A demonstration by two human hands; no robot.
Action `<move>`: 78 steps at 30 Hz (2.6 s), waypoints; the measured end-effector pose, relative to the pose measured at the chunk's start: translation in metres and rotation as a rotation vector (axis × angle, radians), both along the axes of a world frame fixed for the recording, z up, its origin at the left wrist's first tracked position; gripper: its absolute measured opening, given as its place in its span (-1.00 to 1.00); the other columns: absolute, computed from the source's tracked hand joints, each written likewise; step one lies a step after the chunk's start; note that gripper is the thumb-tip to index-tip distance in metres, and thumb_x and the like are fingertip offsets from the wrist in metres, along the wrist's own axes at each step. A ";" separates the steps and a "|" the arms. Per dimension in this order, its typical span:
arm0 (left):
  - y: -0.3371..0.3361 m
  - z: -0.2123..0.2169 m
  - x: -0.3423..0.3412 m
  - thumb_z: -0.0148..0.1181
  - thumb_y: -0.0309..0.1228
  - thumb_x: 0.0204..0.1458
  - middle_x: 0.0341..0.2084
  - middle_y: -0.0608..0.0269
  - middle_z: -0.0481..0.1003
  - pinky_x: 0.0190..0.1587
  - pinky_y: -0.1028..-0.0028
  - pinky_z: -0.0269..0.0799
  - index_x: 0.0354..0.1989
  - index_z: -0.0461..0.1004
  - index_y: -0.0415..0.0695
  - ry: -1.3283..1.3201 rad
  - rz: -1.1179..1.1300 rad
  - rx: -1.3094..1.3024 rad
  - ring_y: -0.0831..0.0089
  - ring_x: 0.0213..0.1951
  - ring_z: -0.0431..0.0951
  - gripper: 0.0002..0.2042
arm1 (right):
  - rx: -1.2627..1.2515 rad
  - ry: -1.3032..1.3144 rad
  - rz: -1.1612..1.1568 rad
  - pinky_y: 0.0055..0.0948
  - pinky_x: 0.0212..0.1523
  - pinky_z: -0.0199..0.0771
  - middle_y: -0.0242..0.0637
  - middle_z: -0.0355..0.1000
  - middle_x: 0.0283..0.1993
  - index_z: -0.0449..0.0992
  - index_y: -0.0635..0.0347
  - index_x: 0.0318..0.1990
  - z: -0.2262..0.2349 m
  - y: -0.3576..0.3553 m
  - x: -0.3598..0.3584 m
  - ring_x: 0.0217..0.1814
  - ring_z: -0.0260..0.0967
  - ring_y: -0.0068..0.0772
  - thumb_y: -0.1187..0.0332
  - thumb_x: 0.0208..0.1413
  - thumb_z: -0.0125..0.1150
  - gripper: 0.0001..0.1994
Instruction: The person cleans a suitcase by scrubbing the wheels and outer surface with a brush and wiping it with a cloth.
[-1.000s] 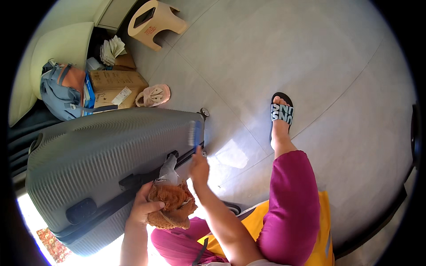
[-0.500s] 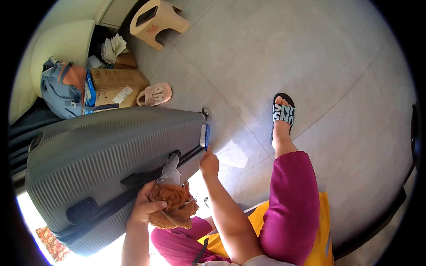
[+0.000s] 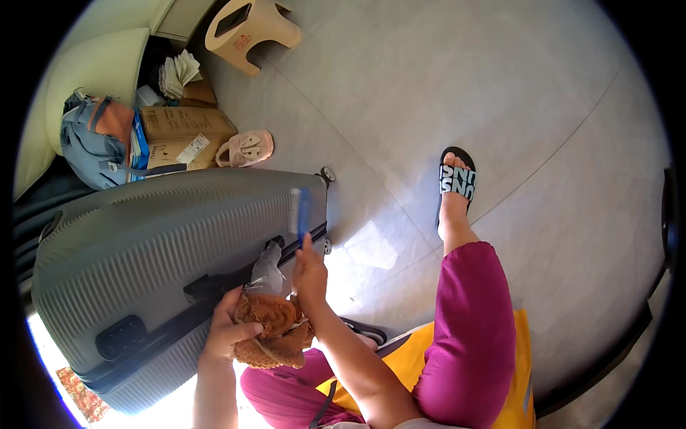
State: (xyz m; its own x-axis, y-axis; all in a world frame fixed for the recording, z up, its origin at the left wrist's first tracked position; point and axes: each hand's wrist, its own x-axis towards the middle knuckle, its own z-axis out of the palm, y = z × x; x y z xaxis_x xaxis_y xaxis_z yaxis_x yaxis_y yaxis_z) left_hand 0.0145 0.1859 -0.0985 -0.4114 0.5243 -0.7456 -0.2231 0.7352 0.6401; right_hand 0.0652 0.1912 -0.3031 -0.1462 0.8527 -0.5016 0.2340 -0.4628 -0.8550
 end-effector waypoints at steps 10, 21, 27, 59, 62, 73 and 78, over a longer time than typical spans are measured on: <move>0.001 0.002 0.004 0.34 -0.59 -0.41 -0.02 0.06 0.42 0.17 0.34 0.25 0.17 0.22 -0.35 -0.039 0.013 0.012 0.28 0.05 0.42 -0.21 | 0.004 -0.129 -0.020 -0.07 -0.26 0.43 0.03 0.47 -0.36 0.38 0.05 0.13 -0.055 0.033 -0.010 -0.31 0.44 0.08 0.34 0.19 -0.04 -0.66; -0.017 0.009 0.003 0.32 -0.60 -0.39 -0.04 0.08 0.43 0.15 0.34 0.29 0.13 0.25 -0.37 -0.140 0.007 -0.029 0.30 0.01 0.47 -0.27 | -0.091 -0.151 0.132 -0.15 -0.18 0.43 0.12 0.46 -0.24 0.37 0.11 0.16 -0.041 0.047 0.007 -0.22 0.45 0.11 0.34 0.20 -0.01 -0.63; -0.009 0.003 -0.007 0.31 -0.60 -0.39 -0.03 0.09 0.43 0.14 0.37 0.30 0.13 0.26 -0.36 -0.048 0.011 -0.008 0.30 0.01 0.46 -0.28 | -0.016 0.006 0.019 -0.14 -0.31 0.43 -0.04 0.42 -0.36 0.29 0.06 0.23 -0.053 -0.014 0.004 -0.37 0.41 0.04 0.38 0.19 0.02 -0.58; 0.066 -0.014 -0.020 0.22 -0.58 -0.27 0.00 -0.08 0.33 0.07 0.25 0.38 0.26 0.06 -0.32 -0.046 0.017 0.165 0.15 0.04 0.41 -0.22 | 0.026 0.309 -0.312 -0.22 -0.03 0.37 -0.05 0.38 -0.19 0.42 0.19 -0.03 -0.015 -0.095 -0.037 -0.13 0.39 0.01 0.41 0.06 0.15 -0.70; 0.117 -0.015 0.001 0.21 -0.48 -0.22 0.03 -0.13 0.27 0.04 0.20 0.42 0.26 0.04 -0.29 -0.015 0.100 0.192 0.08 0.04 0.39 -0.23 | 0.060 0.077 -0.280 -0.15 -0.10 0.39 -0.02 0.40 -0.21 0.38 0.14 0.03 -0.013 -0.080 -0.039 -0.16 0.39 0.09 0.43 0.03 0.14 -0.64; 0.172 -0.023 -0.031 -0.24 -0.14 0.22 -0.01 -0.13 0.38 -0.15 0.20 0.61 0.04 0.38 -0.21 -0.335 0.068 0.442 0.10 -0.06 0.52 -0.57 | -0.094 -0.243 0.165 -0.16 -0.34 0.47 -0.15 0.42 -0.43 0.40 -0.14 0.15 -0.046 0.017 -0.008 -0.35 0.45 -0.09 0.32 0.16 0.06 -0.62; 0.162 -0.026 -0.034 -0.18 -0.09 0.19 -0.15 -0.05 0.48 -0.23 0.25 0.63 -0.03 0.42 -0.19 -0.347 0.077 0.447 0.17 -0.15 0.56 -0.56 | -0.117 -0.169 0.249 0.00 -0.28 0.44 -0.01 0.40 -0.28 0.30 -0.13 0.18 -0.040 0.031 -0.015 -0.28 0.44 0.08 0.25 0.23 -0.10 -0.64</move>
State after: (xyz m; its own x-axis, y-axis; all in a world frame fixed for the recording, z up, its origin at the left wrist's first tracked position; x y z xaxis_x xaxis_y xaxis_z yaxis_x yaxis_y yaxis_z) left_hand -0.0196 0.3481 -0.1246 -0.2316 0.7979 -0.5566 -0.5182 0.3830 0.7647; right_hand 0.0501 0.2222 -0.3430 -0.2493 0.7363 -0.6291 0.4863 -0.4666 -0.7388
